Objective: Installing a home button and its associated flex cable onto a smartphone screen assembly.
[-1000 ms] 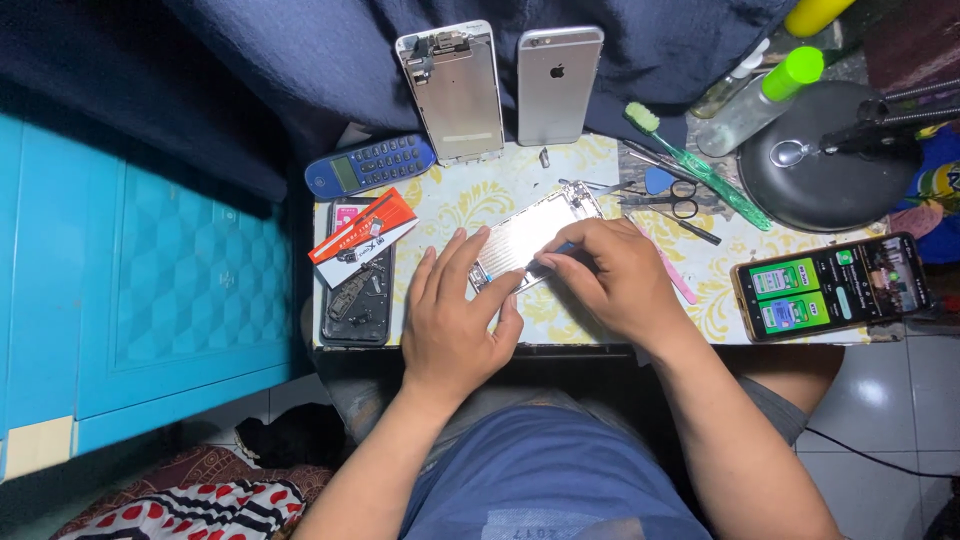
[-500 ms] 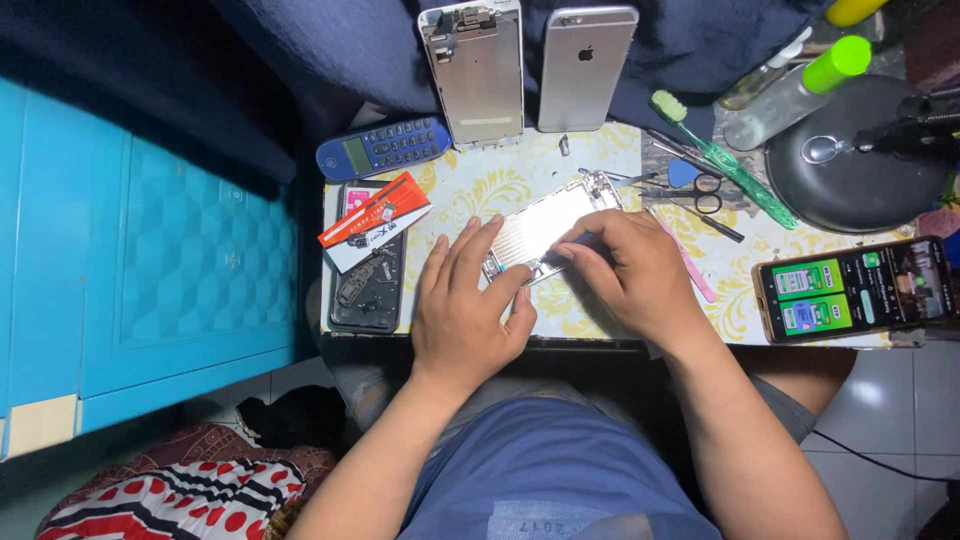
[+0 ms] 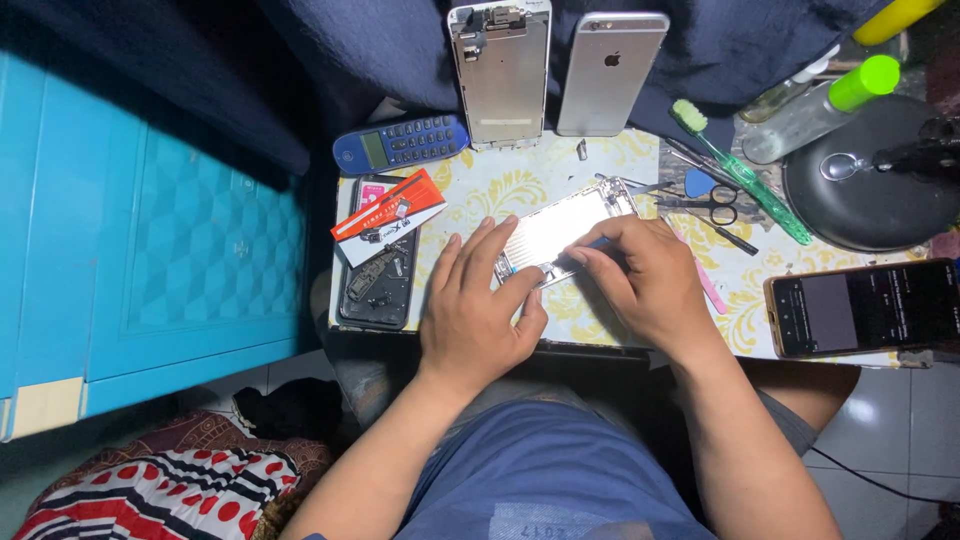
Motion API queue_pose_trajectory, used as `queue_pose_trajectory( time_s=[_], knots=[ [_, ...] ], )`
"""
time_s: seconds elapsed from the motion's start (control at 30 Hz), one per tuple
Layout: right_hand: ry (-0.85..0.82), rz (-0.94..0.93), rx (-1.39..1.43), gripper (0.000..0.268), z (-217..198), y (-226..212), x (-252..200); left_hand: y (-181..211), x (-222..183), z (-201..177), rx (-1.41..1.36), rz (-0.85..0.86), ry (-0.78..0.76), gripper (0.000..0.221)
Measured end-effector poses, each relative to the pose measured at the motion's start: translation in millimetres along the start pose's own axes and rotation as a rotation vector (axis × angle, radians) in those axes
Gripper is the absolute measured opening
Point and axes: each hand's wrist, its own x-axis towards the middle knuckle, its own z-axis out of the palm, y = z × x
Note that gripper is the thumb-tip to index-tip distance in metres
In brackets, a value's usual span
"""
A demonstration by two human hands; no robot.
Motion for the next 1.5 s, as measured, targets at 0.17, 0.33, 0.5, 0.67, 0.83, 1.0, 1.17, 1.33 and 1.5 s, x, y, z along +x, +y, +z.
queue_pose_trajectory(
  time_s=[0.17, 0.33, 0.5, 0.67, 0.83, 1.0, 1.17, 1.33, 1.5],
  knots=[
    [0.003, -0.011, 0.006, 0.011, 0.3, 4.0, -1.8, 0.2, -0.4, 0.7, 0.004, 0.008, -0.007, 0.015],
    [0.026, 0.021, 0.044, 0.011, -1.4, 4.1, -1.5, -0.5, -0.3, 2.7, 0.021, 0.023, 0.002, 0.016],
    [0.007, -0.008, 0.021, 0.011, -0.5, 3.7, -1.3, -0.9, -1.4, 4.0, 0.046, 0.026, 0.019, 0.016],
    [-0.008, -0.007, 0.020, 0.011, -1.2, 4.5, -1.3, 0.0, -0.7, 2.1, 0.036, 0.016, 0.004, 0.016],
    [-0.007, 0.001, 0.030, 0.010, -1.0, 4.2, -1.2, 0.2, -0.7, 1.6, 0.028, 0.006, -0.005, 0.016],
    [-0.012, -0.007, 0.030, 0.011, -1.0, 5.1, -1.6, 1.7, -0.3, 0.2, 0.016, -0.007, -0.021, 0.016],
    [-0.005, -0.004, 0.029, 0.011, -1.4, 3.5, -1.2, 1.6, -0.2, -0.7, 0.010, -0.004, -0.027, 0.016],
    [-0.011, -0.009, 0.023, 0.011, -2.2, 3.9, -1.5, 1.3, -0.5, -0.2, 0.017, 0.000, -0.031, 0.017],
    [0.005, -0.006, 0.032, 0.010, -2.3, 1.4, 0.3, 1.2, -1.5, 0.6, 0.031, 0.010, -0.023, 0.017]
  ],
)
